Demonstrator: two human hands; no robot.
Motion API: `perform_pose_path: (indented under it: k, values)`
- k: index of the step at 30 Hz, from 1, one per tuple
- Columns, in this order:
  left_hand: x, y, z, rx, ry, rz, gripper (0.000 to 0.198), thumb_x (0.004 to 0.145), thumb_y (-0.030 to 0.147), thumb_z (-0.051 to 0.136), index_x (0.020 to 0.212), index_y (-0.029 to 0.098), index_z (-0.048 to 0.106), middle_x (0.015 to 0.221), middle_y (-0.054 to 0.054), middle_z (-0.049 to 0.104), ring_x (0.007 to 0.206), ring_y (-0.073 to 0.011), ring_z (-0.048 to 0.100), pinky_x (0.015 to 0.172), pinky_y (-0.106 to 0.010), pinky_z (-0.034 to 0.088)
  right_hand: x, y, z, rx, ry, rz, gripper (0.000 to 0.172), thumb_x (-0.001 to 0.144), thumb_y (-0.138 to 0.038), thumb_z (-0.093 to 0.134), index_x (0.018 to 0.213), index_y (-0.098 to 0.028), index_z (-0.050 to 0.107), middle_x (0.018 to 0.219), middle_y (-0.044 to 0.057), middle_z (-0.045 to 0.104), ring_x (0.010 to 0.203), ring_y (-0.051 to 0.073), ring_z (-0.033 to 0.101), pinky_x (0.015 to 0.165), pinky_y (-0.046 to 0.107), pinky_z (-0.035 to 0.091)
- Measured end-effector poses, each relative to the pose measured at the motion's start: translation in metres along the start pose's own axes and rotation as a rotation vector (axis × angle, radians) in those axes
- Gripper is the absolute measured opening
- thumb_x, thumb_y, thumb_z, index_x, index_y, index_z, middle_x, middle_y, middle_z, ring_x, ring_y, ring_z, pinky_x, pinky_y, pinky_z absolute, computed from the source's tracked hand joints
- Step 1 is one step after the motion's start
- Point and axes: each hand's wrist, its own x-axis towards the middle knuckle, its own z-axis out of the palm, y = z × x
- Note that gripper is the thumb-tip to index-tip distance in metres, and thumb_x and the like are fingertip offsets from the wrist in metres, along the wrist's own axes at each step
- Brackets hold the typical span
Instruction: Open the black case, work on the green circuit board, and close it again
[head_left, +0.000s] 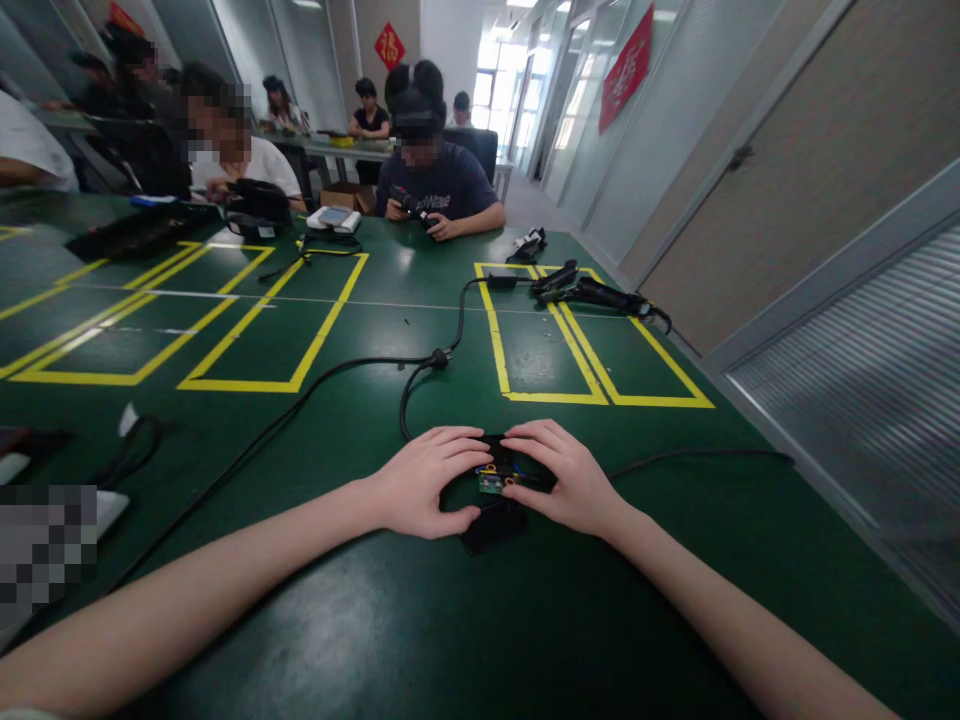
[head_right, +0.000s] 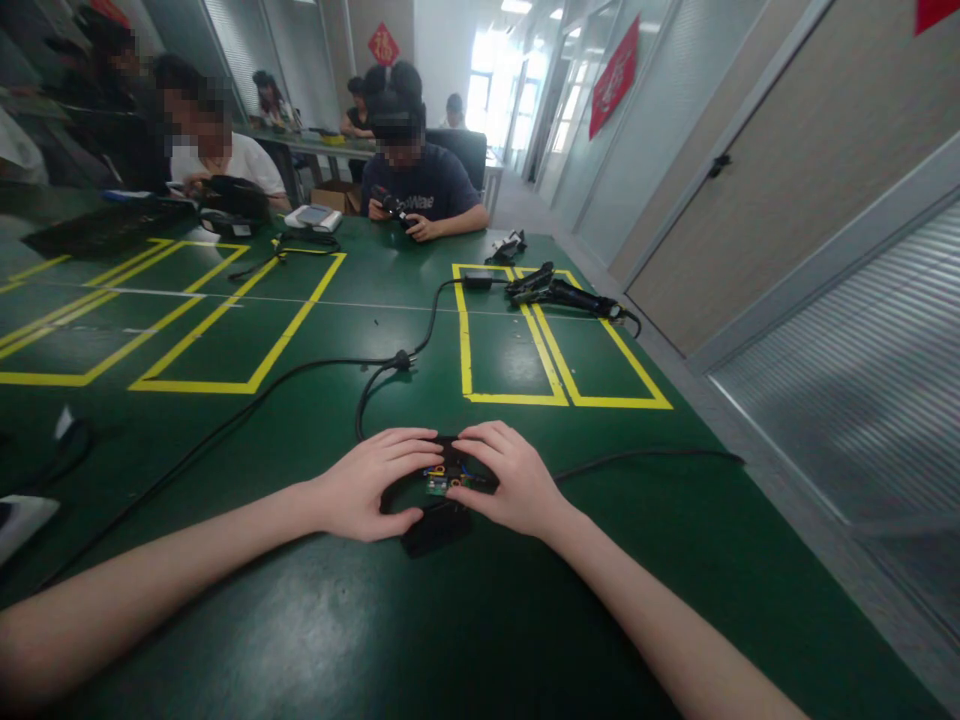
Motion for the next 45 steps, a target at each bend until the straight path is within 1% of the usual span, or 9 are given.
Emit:
perform_pose_path:
  k: [7,12,15,21,26,30,35,40,45]
  values:
    - [0.000,-0.004,0.003,-0.058,0.020,-0.030,0.067,0.081,0.044,0.081,0.140,0.020,0.060,0.141,-0.016,0.068,0.140,-0.0344,0.058,0.117,-0.053,0.049,-0.002,0.001,0.000,0.017,-0.014,0.015,0.023,0.092,-0.041,0.076,0.107,-0.024,0.071,0.112,0.012,0.072,0.101,0.027,0.072,0.084,0.042,0.064]
    - [0.000,-0.010,0.006,-0.077,0.115,-0.144,0.057,0.082,0.042,0.083,0.132,0.020,0.066,0.134,-0.013,0.073,0.133,-0.0319,0.064,0.113,-0.052,0.053,-0.003,-0.001,-0.003,0.023,-0.069,0.068,0.023,0.099,-0.043,0.067,0.110,-0.024,0.070,0.108,0.010,0.071,0.088,0.021,0.075,0.071,0.031,0.062]
    - [0.000,-0.013,0.007,-0.115,0.142,-0.149,0.049,0.082,0.045,0.086,0.122,0.021,0.073,0.130,-0.012,0.075,0.132,-0.0314,0.066,0.112,-0.052,0.054,-0.002,-0.002,-0.003,0.053,-0.075,0.078,0.022,0.101,-0.043,0.065,0.105,-0.022,0.071,0.097,0.008,0.072,0.080,0.020,0.073,0.067,0.029,0.059]
    - [0.000,-0.018,0.008,-0.213,0.119,-0.135,0.057,0.072,0.051,0.094,0.116,0.018,0.078,0.128,-0.014,0.077,0.135,-0.0328,0.065,0.113,-0.051,0.055,-0.001,-0.006,-0.009,0.124,-0.069,0.082,0.021,0.103,-0.039,0.063,0.101,-0.021,0.073,0.081,0.004,0.071,0.068,0.016,0.068,0.061,0.027,0.054]
    - [-0.002,-0.020,0.009,-0.141,0.068,-0.091,0.060,0.078,0.054,0.089,0.123,0.018,0.073,0.134,-0.014,0.074,0.141,-0.0328,0.059,0.116,-0.051,0.052,-0.001,-0.006,-0.004,0.127,-0.094,0.111,0.016,0.101,-0.034,0.064,0.104,-0.020,0.072,0.085,0.004,0.071,0.072,0.017,0.070,0.063,0.027,0.055]
    - [-0.002,-0.017,0.007,-0.061,0.095,-0.056,0.049,0.091,0.052,0.078,0.126,0.019,0.070,0.139,-0.013,0.071,0.143,-0.0315,0.057,0.116,-0.051,0.052,-0.002,-0.003,0.003,0.072,-0.067,0.084,0.023,0.099,-0.034,0.065,0.118,-0.021,0.070,0.108,0.010,0.072,0.089,0.020,0.074,0.073,0.030,0.061]
    - [0.000,-0.008,0.003,0.031,0.255,-0.086,0.016,0.102,0.031,0.065,0.110,0.019,0.073,0.116,-0.011,0.075,0.114,-0.0257,0.068,0.097,-0.043,0.060,-0.001,-0.002,0.004,0.058,-0.150,0.069,0.053,0.089,-0.041,0.077,0.137,-0.024,0.063,0.136,0.013,0.066,0.112,0.027,0.073,0.089,0.039,0.063]
    - [0.000,-0.004,0.003,0.050,0.223,-0.156,0.010,0.099,0.022,0.062,0.099,0.018,0.071,0.104,-0.007,0.070,0.090,-0.0191,0.069,0.079,-0.031,0.059,0.004,0.000,0.005,0.054,-0.190,0.093,0.034,0.091,-0.031,0.072,0.125,-0.024,0.071,0.121,0.009,0.071,0.099,0.023,0.075,0.083,0.033,0.062]
    - [-0.003,-0.005,0.003,0.091,0.131,-0.204,0.013,0.101,0.026,0.061,0.107,0.018,0.070,0.102,-0.006,0.069,0.081,-0.0166,0.069,0.071,-0.026,0.057,0.006,0.001,0.005,-0.001,-0.199,0.050,0.033,0.090,-0.027,0.067,0.122,-0.022,0.071,0.119,0.010,0.070,0.091,0.020,0.074,0.076,0.030,0.060]
